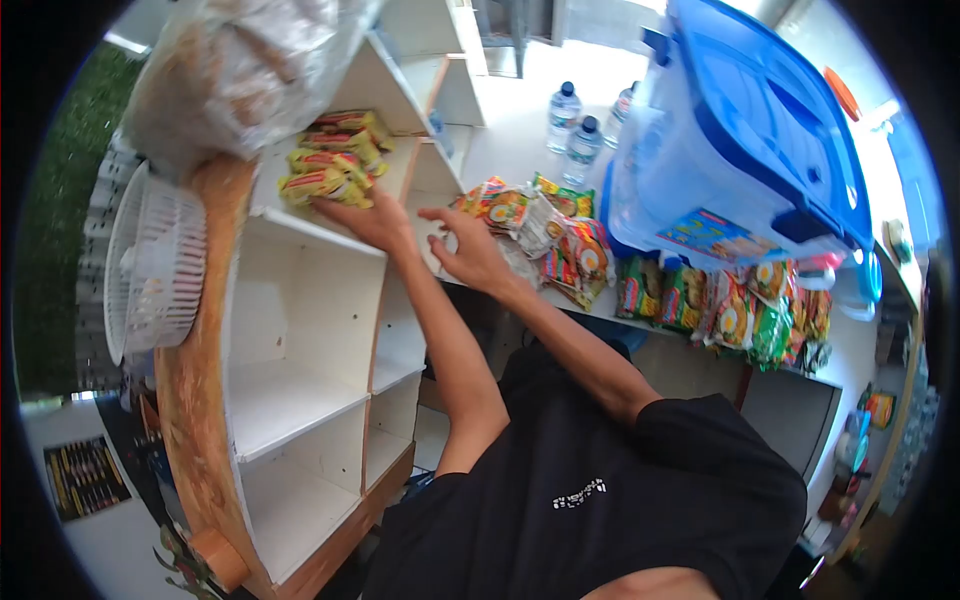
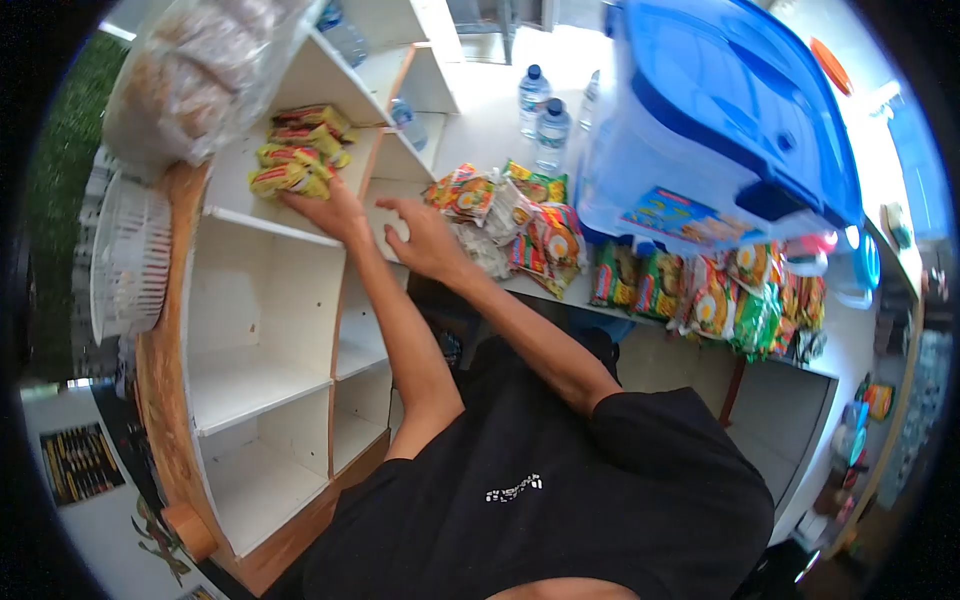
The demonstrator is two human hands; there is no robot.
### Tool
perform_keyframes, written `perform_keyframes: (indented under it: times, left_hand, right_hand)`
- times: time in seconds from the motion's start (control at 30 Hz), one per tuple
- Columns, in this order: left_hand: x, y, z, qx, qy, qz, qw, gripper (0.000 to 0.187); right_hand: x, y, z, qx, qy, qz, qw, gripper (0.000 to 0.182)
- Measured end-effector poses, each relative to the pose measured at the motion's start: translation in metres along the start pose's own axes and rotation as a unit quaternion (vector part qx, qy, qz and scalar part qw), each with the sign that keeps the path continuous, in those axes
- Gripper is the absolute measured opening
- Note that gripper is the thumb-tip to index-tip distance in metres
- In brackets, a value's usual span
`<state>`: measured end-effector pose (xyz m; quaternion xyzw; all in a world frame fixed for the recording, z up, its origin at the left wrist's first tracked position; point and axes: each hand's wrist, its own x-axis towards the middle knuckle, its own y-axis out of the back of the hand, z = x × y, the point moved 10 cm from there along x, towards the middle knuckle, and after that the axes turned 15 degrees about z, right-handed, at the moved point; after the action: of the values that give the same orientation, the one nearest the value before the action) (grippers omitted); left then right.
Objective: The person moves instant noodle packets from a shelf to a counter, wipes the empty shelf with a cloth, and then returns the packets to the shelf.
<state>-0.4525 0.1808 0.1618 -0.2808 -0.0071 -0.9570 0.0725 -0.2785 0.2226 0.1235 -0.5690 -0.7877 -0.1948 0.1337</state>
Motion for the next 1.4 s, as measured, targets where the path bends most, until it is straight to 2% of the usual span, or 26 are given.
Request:
perform_keyframes:
  times: [0.03,0.1,0.13,0.17,0.2,0.27,0.33,0.37,0.43,0.5,0.57,0.63,0.67,0.7,0.77,0.83,0.87,0.9,0.97,1.03,1.1,1.13,1.23,1.27,1.4]
  left_hand:
    - [0.004,-0.002,-0.005,-0.047,0.02,0.001,0.999,0.081]
    - [0.005,-0.004,0.008,-0.046,-0.008,-0.023,0.999,0.086]
    - [0.008,-0.001,-0.008,0.029,-0.059,0.006,0.998,0.088]
    - [0.006,-0.002,-0.004,0.009,-0.024,-0.012,1.0,0.089]
    - [0.003,-0.005,0.014,-0.083,-0.008,-0.044,0.996,0.087]
    - [0.002,-0.016,0.004,-0.207,0.025,-0.062,0.976,0.083]
    - [-0.003,0.002,0.013,-0.065,-0.043,-0.01,0.997,0.083]
    - [-0.007,0.004,0.008,-0.02,-0.029,-0.043,0.998,0.09]
    - [-0.029,0.009,0.024,0.061,-0.082,-0.072,0.992,0.098]
    - [-0.06,0.019,0.021,0.065,-0.144,-0.057,0.986,0.087]
    - [-0.124,0.04,0.062,0.072,-0.146,-0.125,0.979,0.071]
    - [-0.196,0.062,0.089,0.011,-0.096,-0.22,0.971,0.058]
    - [-0.233,0.069,0.07,-0.042,-0.068,-0.258,0.963,0.047]
    - [-0.268,0.081,0.088,-0.059,-0.047,-0.303,0.95,0.039]
    - [-0.334,0.096,0.081,-0.049,0.007,-0.395,0.917,0.032]
    - [-0.377,0.1,0.099,-0.101,0.093,-0.462,0.876,0.03]
    - [-0.394,0.099,0.107,-0.124,0.135,-0.492,0.851,0.029]
    - [-0.402,0.097,0.12,-0.143,0.125,-0.507,0.841,0.027]
    - [-0.413,0.087,0.143,-0.179,0.106,-0.531,0.821,0.024]
    - [-0.411,0.079,0.161,-0.179,0.069,-0.535,0.823,0.024]
    - [-0.404,0.073,0.176,-0.162,0.016,-0.541,0.825,0.024]
    - [-0.402,0.071,0.171,-0.161,0.036,-0.528,0.833,0.024]
    - [-0.396,0.078,0.157,-0.166,0.078,-0.481,0.858,0.024]
    - [-0.396,0.085,0.15,-0.157,0.104,-0.467,0.864,0.024]
    - [-0.414,0.117,0.129,-0.12,0.167,-0.44,0.874,0.025]
  right_hand:
    - [-0.008,0.008,0.003,0.002,-0.024,0.006,1.0,0.039]
    - [-0.027,0.015,0.001,0.021,-0.005,0.007,1.0,0.031]
    - [-0.034,0.018,-0.005,0.039,0.0,-0.01,0.999,0.029]
    - [-0.043,0.025,-0.01,0.056,0.003,-0.025,0.998,0.028]
    - [-0.051,0.034,-0.016,0.059,-0.014,-0.056,0.997,0.026]
    - [-0.068,0.061,-0.022,0.084,-0.053,-0.086,0.991,0.022]
    - [-0.087,0.089,-0.018,0.121,-0.085,-0.088,0.985,0.02]
    - [-0.098,0.11,-0.012,0.106,-0.113,-0.093,0.983,0.021]
    - [-0.12,0.154,-0.002,0.085,-0.16,-0.105,0.978,0.023]
    - [-0.14,0.207,0.007,0.086,-0.184,-0.067,0.977,0.027]
    - [-0.159,0.254,0.006,0.054,-0.175,-0.082,0.98,0.029]
    - [-0.166,0.306,-0.021,0.127,-0.243,-0.097,0.957,0.031]
    - [-0.168,0.334,-0.031,0.172,-0.272,-0.068,0.944,0.03]
    - [-0.17,0.361,-0.039,0.218,-0.299,-0.04,0.928,0.028]
    - [-0.16,0.43,-0.047,0.187,-0.279,0.049,0.941,0.028]
    - [-0.148,0.515,-0.039,0.126,-0.245,0.23,0.933,0.029]
    - [-0.139,0.557,-0.037,0.082,-0.2,0.322,0.922,0.032]
    - [-0.131,0.595,-0.035,0.037,-0.154,0.409,0.899,0.036]
    - [-0.119,0.655,-0.015,-0.046,-0.152,0.512,0.844,0.041]
    - [-0.105,0.7,0.004,-0.189,-0.119,0.591,0.775,0.05]
    - [-0.081,0.721,0.029,-0.213,-0.084,0.575,0.785,0.056]
    - [-0.07,0.726,0.03,-0.225,-0.064,0.568,0.789,0.059]
    - [-0.042,0.732,0.076,-0.313,-0.308,0.401,0.804,0.068]
    - [-0.038,0.732,0.084,-0.291,-0.296,0.406,0.814,0.079]
    - [-0.033,0.733,0.104,-0.28,-0.303,0.418,0.81,0.076]
